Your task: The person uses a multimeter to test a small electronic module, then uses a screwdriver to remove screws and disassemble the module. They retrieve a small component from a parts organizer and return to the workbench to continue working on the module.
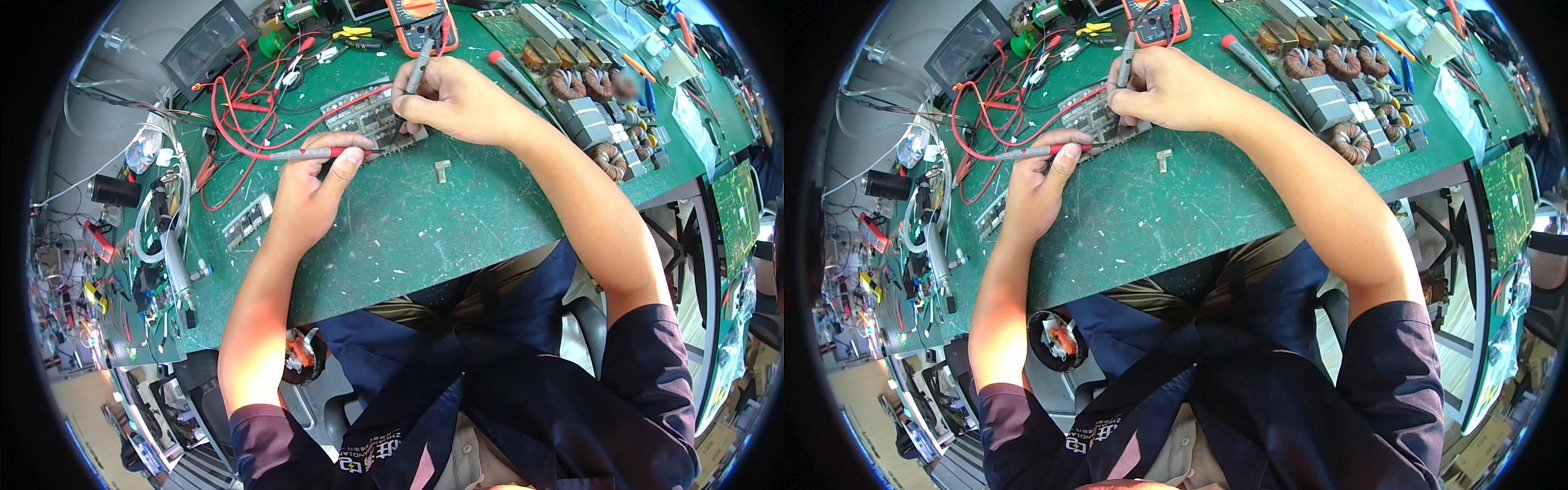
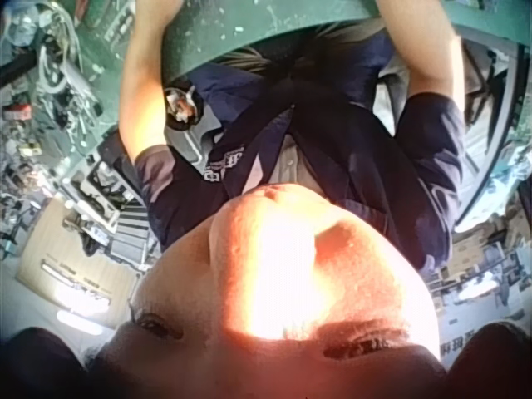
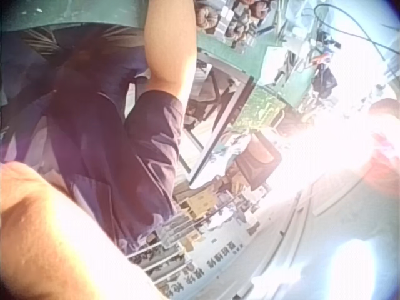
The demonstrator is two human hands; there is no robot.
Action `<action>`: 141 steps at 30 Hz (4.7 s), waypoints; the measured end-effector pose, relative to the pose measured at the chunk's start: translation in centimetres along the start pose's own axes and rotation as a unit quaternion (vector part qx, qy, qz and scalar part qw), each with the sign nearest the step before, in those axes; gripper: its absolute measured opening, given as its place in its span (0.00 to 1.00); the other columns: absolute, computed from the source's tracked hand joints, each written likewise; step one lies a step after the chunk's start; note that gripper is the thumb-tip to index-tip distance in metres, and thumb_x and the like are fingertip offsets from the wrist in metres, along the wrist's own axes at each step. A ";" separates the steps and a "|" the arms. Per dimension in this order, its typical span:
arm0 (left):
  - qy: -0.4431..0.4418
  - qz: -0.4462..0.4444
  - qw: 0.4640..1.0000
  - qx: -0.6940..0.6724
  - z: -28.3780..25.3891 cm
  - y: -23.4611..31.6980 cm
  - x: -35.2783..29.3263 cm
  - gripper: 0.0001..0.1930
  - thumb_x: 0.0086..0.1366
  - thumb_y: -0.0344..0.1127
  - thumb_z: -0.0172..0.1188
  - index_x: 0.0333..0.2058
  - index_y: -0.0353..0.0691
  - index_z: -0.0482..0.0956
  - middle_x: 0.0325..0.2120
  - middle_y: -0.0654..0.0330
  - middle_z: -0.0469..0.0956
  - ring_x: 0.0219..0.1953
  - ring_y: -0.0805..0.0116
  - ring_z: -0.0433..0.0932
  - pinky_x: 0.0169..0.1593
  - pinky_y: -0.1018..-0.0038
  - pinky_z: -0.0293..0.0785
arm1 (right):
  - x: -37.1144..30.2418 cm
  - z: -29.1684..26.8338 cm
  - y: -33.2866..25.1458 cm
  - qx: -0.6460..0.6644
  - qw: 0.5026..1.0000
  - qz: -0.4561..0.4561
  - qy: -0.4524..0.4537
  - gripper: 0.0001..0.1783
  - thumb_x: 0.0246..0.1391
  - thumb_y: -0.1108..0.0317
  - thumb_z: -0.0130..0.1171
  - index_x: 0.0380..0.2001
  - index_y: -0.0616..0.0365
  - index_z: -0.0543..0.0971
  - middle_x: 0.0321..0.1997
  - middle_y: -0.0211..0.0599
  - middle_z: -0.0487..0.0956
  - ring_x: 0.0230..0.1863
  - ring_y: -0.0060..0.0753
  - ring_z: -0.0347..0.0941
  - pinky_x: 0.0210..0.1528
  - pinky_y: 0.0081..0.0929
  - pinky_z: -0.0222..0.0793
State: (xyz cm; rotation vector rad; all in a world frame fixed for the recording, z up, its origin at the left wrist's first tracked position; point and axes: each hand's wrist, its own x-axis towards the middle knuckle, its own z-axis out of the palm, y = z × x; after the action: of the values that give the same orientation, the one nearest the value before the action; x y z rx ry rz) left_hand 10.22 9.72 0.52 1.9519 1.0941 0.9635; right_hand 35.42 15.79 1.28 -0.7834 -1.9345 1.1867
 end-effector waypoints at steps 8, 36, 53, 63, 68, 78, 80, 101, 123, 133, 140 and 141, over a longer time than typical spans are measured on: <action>-0.006 0.000 1.000 0.004 0.1 0.2 0.1 0.12 0.74 0.37 0.59 0.45 0.35 0.84 0.41 0.56 0.84 0.48 0.65 0.81 0.54 0.69 0.74 | -0.1 -0.1 0.2 -0.002 1.000 -0.006 0.004 0.09 0.65 0.66 0.58 0.35 0.62 0.78 0.28 0.32 0.80 0.33 0.22 0.80 0.39 0.24 0.76; 0.011 0.014 1.000 -0.003 1.2 0.7 0.4 0.12 0.74 0.37 0.59 0.47 0.36 0.84 0.43 0.57 0.83 0.48 0.66 0.79 0.56 0.70 0.73 | -0.1 -2.0 1.3 0.043 0.999 0.007 0.014 0.09 0.59 0.67 0.60 0.34 0.64 0.79 0.28 0.34 0.81 0.29 0.24 0.81 0.35 0.25 0.76; -0.015 0.065 0.993 0.094 1.7 1.0 1.1 0.10 0.70 0.36 0.62 0.46 0.42 0.86 0.42 0.58 0.84 0.50 0.61 0.76 0.57 0.65 0.71 | -0.1 -2.3 1.0 0.020 1.000 0.018 0.003 0.08 0.63 0.66 0.56 0.34 0.60 0.77 0.30 0.32 0.81 0.30 0.22 0.78 0.36 0.23 0.74; -0.020 0.063 0.994 0.087 1.9 1.2 1.2 0.10 0.70 0.36 0.61 0.46 0.41 0.86 0.40 0.58 0.84 0.50 0.61 0.77 0.57 0.66 0.71 | -0.1 -2.5 1.1 0.036 0.999 0.011 0.010 0.10 0.58 0.67 0.60 0.32 0.64 0.79 0.26 0.36 0.82 0.29 0.26 0.82 0.34 0.26 0.77; -0.018 0.063 0.994 0.086 1.8 1.2 1.2 0.10 0.70 0.36 0.61 0.46 0.41 0.86 0.40 0.58 0.84 0.50 0.61 0.77 0.57 0.66 0.72 | -0.2 -2.5 1.0 0.020 1.000 0.013 0.002 0.08 0.62 0.66 0.57 0.34 0.62 0.77 0.28 0.35 0.82 0.30 0.24 0.80 0.36 0.25 0.75; 0.002 -0.026 0.999 -0.042 1.5 0.6 1.0 0.12 0.74 0.38 0.59 0.47 0.37 0.84 0.42 0.59 0.83 0.47 0.69 0.78 0.54 0.71 0.73 | -0.2 -2.6 0.8 0.009 1.000 0.024 -0.001 0.08 0.63 0.67 0.56 0.35 0.61 0.76 0.30 0.34 0.81 0.30 0.23 0.79 0.37 0.23 0.74; 0.001 -0.021 0.999 -0.030 1.2 0.5 1.0 0.13 0.75 0.39 0.58 0.47 0.35 0.83 0.43 0.59 0.83 0.47 0.72 0.79 0.54 0.73 0.73 | -0.2 -2.6 0.8 0.007 1.000 0.018 -0.001 0.07 0.63 0.67 0.56 0.35 0.61 0.77 0.30 0.34 0.81 0.30 0.23 0.79 0.36 0.23 0.74; -0.008 0.023 0.999 0.025 1.2 0.8 1.1 0.11 0.74 0.37 0.58 0.45 0.36 0.83 0.41 0.58 0.83 0.46 0.68 0.80 0.53 0.71 0.74 | -0.1 -2.6 0.9 0.035 0.999 0.010 0.011 0.10 0.60 0.66 0.60 0.34 0.63 0.79 0.27 0.35 0.82 0.30 0.25 0.82 0.35 0.26 0.76; -0.010 0.030 0.999 0.028 1.1 0.9 1.3 0.11 0.74 0.37 0.59 0.45 0.36 0.84 0.40 0.57 0.83 0.46 0.67 0.80 0.53 0.70 0.75 | -0.1 -2.6 0.9 0.025 1.000 0.014 0.009 0.10 0.59 0.66 0.59 0.34 0.64 0.80 0.26 0.36 0.83 0.30 0.25 0.81 0.35 0.25 0.76; -0.015 0.018 1.000 0.017 1.0 0.8 1.2 0.12 0.74 0.37 0.58 0.46 0.36 0.84 0.41 0.57 0.83 0.46 0.68 0.80 0.53 0.71 0.74 | -0.1 -2.6 0.9 0.029 0.999 0.013 0.009 0.10 0.59 0.66 0.59 0.33 0.63 0.79 0.27 0.35 0.82 0.30 0.24 0.81 0.36 0.25 0.76; 0.002 0.005 1.000 -0.018 1.5 0.7 0.9 0.12 0.74 0.37 0.59 0.46 0.36 0.84 0.42 0.57 0.83 0.48 0.68 0.79 0.55 0.70 0.73 | 0.1 -2.8 1.0 0.033 0.999 0.030 0.022 0.11 0.58 0.64 0.59 0.33 0.63 0.79 0.27 0.35 0.82 0.30 0.24 0.81 0.35 0.25 0.76; 0.001 0.013 1.000 -0.011 1.5 0.8 0.9 0.12 0.74 0.38 0.59 0.46 0.36 0.84 0.42 0.57 0.83 0.48 0.68 0.79 0.55 0.70 0.73 | 0.1 -2.8 1.1 0.031 0.999 0.032 0.023 0.12 0.58 0.63 0.59 0.33 0.63 0.79 0.27 0.35 0.82 0.29 0.24 0.81 0.35 0.25 0.76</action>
State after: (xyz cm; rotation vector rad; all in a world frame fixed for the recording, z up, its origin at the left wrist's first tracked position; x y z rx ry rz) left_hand 12.08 9.91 0.70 1.9524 1.0579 0.9872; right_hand 37.79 17.60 1.21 -0.8380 -1.8390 1.2490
